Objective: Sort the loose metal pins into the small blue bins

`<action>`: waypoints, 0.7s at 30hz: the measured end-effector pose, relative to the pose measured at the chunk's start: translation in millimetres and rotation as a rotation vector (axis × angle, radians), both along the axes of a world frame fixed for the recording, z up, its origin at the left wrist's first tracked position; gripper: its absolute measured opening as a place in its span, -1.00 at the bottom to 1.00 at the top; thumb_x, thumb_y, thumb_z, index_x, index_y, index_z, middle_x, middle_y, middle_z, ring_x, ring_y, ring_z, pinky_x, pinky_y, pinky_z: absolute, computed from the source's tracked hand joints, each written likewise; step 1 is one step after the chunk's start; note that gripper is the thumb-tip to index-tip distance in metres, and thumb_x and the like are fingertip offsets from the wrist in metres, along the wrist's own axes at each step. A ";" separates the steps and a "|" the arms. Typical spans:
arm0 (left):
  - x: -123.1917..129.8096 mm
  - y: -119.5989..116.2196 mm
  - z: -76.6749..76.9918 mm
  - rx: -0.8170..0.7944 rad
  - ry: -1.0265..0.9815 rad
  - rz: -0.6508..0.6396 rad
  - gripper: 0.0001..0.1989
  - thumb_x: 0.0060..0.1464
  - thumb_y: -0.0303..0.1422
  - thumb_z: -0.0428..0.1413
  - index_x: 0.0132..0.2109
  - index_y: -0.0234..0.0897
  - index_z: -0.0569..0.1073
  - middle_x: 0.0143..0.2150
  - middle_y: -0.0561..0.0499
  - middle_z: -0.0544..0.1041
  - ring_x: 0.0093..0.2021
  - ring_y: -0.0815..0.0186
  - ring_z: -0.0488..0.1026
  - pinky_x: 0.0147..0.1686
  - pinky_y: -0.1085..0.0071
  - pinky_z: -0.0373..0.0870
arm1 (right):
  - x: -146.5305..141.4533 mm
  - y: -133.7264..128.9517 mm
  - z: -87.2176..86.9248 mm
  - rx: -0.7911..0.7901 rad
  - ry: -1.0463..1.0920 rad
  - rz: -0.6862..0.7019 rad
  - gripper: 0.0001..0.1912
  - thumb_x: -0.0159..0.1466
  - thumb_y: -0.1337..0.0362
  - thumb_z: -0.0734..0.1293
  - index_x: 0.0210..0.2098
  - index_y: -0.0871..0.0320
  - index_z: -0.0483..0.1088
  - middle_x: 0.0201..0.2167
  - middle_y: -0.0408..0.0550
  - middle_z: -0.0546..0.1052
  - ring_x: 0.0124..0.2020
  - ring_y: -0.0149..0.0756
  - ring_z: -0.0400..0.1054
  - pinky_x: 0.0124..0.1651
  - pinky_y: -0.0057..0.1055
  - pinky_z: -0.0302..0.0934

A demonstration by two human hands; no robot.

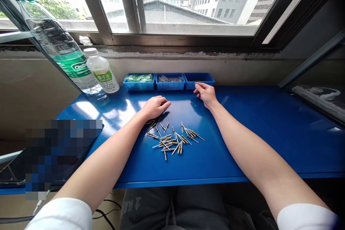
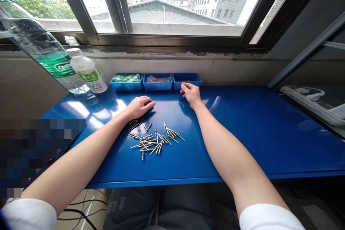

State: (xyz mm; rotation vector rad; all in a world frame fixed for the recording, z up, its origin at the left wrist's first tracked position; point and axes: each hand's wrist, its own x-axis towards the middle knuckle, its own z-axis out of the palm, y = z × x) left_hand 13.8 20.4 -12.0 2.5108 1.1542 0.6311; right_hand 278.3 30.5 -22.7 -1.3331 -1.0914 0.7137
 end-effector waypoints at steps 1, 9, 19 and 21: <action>0.0 0.0 0.0 -0.001 -0.001 0.000 -0.57 0.20 -0.07 -0.09 -0.32 -0.27 0.51 -0.30 -0.05 0.52 -0.31 0.28 0.41 -0.35 0.38 0.25 | -1.9 -1.3 -0.4 0.009 -0.068 0.007 -0.64 0.11 0.13 0.36 -0.20 0.25 0.51 -0.57 -0.12 0.49 -0.66 -0.51 0.21 -0.58 -0.53 0.13; 0.0 1.1 0.1 -0.004 -0.012 0.000 -0.59 0.19 -0.08 -0.07 -0.31 -0.28 0.52 -0.32 -0.04 0.52 -0.33 0.28 0.41 -0.36 0.39 0.23 | -46.5 -38.6 12.5 0.119 -0.699 0.449 -0.73 0.16 0.16 0.34 -0.24 0.20 0.54 -0.42 -0.06 0.55 -0.44 -0.37 0.35 -0.36 -0.43 0.21; 0.1 0.6 -0.8 -0.002 -0.038 -0.010 -0.65 0.19 -0.22 -0.09 -0.36 -0.29 0.51 -0.36 -0.03 0.49 -0.36 0.32 0.39 -0.37 0.42 0.24 | -79.3 -60.8 16.2 0.292 -0.956 0.805 -0.71 0.17 0.14 0.37 -0.15 0.13 0.53 -0.17 0.00 0.49 -0.16 -0.26 0.36 -0.10 -0.35 0.24; 0.0 0.6 -1.1 0.000 -0.036 -0.008 -0.65 0.18 -0.22 -0.09 -0.36 -0.29 0.50 -0.36 -0.02 0.49 -0.37 0.32 0.39 -0.38 0.42 0.23 | -79.2 -60.5 14.5 0.299 -0.939 0.799 -0.75 0.19 0.17 0.37 -0.18 0.12 0.54 -0.22 -0.01 0.49 -0.19 -0.28 0.37 -0.13 -0.38 0.24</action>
